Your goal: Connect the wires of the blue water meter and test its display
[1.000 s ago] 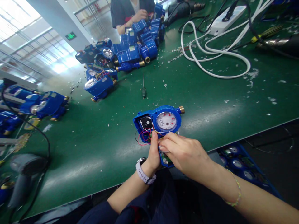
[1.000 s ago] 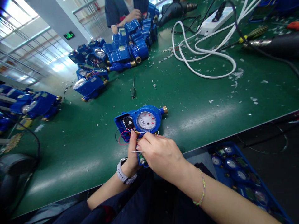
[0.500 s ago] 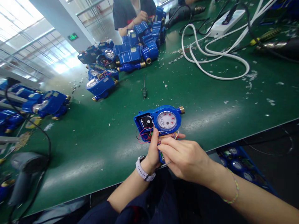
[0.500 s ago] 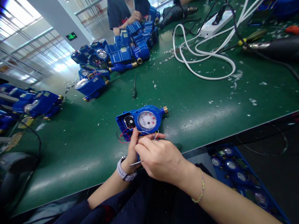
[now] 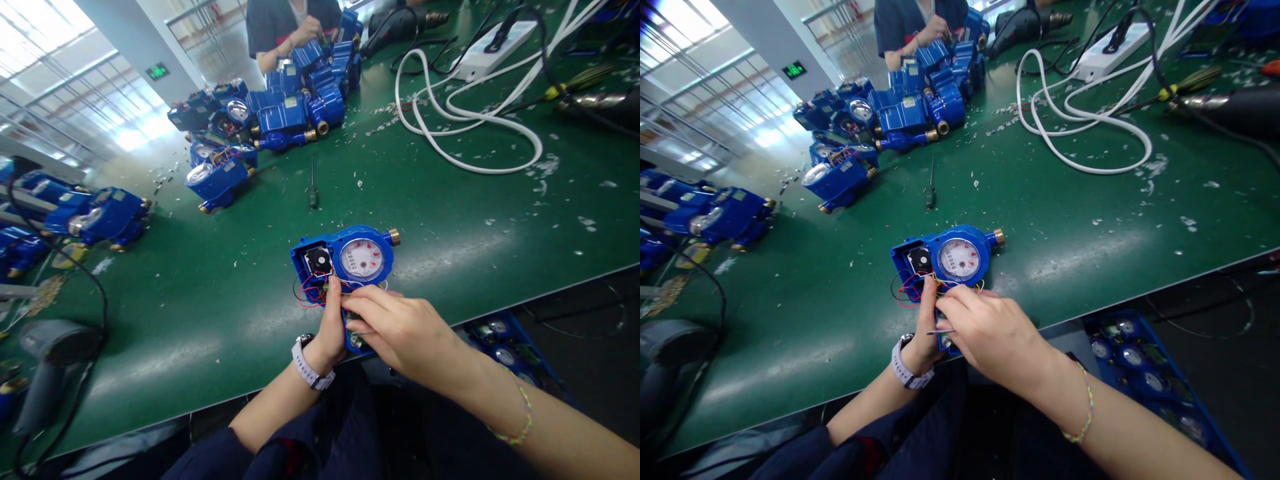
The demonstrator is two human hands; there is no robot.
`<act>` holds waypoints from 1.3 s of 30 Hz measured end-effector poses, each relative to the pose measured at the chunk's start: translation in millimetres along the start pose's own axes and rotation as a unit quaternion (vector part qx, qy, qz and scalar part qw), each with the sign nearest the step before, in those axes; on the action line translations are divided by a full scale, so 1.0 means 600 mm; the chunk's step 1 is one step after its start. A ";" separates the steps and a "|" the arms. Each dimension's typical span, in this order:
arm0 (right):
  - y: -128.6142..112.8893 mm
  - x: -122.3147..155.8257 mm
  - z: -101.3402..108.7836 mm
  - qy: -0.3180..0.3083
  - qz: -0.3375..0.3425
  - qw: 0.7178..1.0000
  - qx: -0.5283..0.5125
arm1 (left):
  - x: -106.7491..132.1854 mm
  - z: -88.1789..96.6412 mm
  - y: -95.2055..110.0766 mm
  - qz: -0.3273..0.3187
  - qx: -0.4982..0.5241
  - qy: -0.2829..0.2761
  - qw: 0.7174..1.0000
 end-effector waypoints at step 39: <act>0.106 0.114 0.065 0.271 -0.461 0.546 -0.645 | 0.033 -0.001 -0.012 0.256 -0.035 -0.334 0.906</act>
Point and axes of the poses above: each hand's wrist, its own x-axis away from the middle knuckle, its own z-axis out of the back of the hand, y = z × x, the point moved 3 cm from there along -x, towards the middle knuckle, and after that the axes turned 4 degrees about y, right-handed, at the moved point
